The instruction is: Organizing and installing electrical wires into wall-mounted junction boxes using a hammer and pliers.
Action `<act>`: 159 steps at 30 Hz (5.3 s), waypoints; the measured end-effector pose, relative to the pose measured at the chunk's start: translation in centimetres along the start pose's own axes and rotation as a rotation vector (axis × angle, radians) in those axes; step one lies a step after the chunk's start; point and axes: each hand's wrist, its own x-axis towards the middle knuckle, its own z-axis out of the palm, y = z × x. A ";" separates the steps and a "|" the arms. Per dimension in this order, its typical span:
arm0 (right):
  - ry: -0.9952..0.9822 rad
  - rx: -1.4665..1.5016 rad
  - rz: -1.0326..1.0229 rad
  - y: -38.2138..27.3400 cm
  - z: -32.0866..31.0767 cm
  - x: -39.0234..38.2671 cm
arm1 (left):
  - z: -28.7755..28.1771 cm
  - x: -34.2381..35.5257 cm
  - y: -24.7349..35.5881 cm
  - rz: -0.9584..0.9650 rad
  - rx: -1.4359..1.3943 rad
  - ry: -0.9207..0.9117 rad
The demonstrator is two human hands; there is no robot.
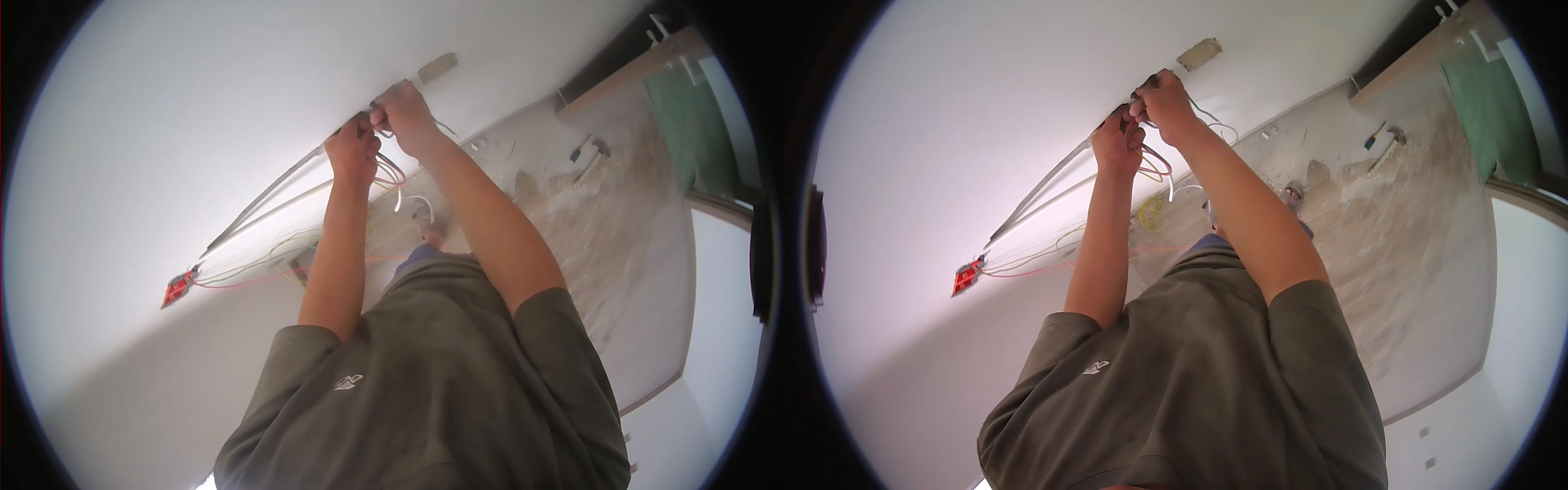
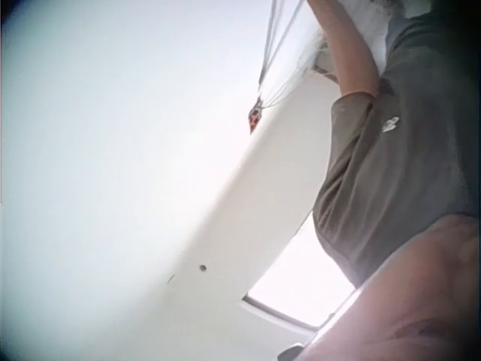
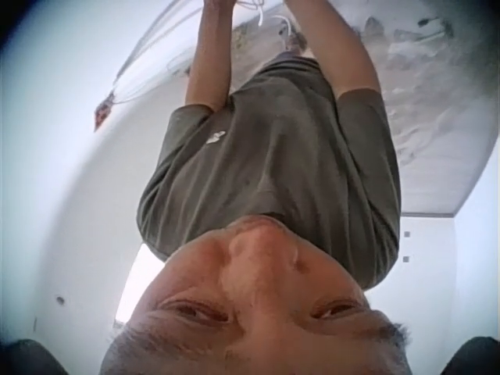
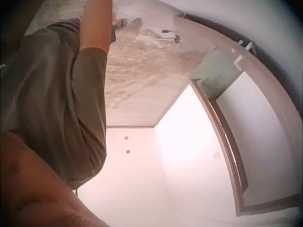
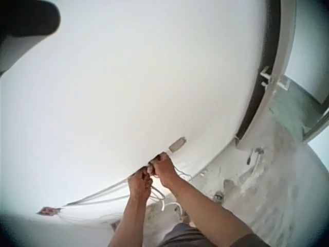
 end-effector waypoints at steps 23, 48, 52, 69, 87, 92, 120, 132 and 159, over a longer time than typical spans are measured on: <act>0.232 -0.084 0.027 0.3 0.9 1.4 | -1.1 -1.0 1.5 -0.182 -0.021 -0.206; 0.098 -0.244 -0.018 1.3 0.3 2.2 | -0.8 -0.5 0.9 -0.103 0.001 0.002; 0.053 -0.337 -0.187 1.4 0.3 2.2 | -1.1 -0.7 1.3 -0.145 -0.079 -0.081; 0.174 -0.132 -0.040 0.7 0.3 1.8 | -1.5 -2.7 2.0 -0.154 -0.092 0.024; 0.232 -0.105 -0.066 0.2 1.3 1.2 | -0.3 -1.6 1.5 -0.139 -0.124 0.113; 0.230 -0.084 -0.034 0.0 1.1 1.2 | -0.9 -1.6 1.7 -0.167 -0.119 0.076; 0.225 -0.088 -0.079 1.1 0.7 2.4 | -1.0 -3.6 4.0 -0.395 -0.183 -0.052; 0.196 -0.244 -0.168 2.2 0.3 2.5 | -1.4 -3.7 3.3 -0.194 -0.057 0.105; 0.240 -0.109 -0.077 0.2 1.0 1.3 | -0.9 -4.3 3.5 -0.264 -0.039 0.032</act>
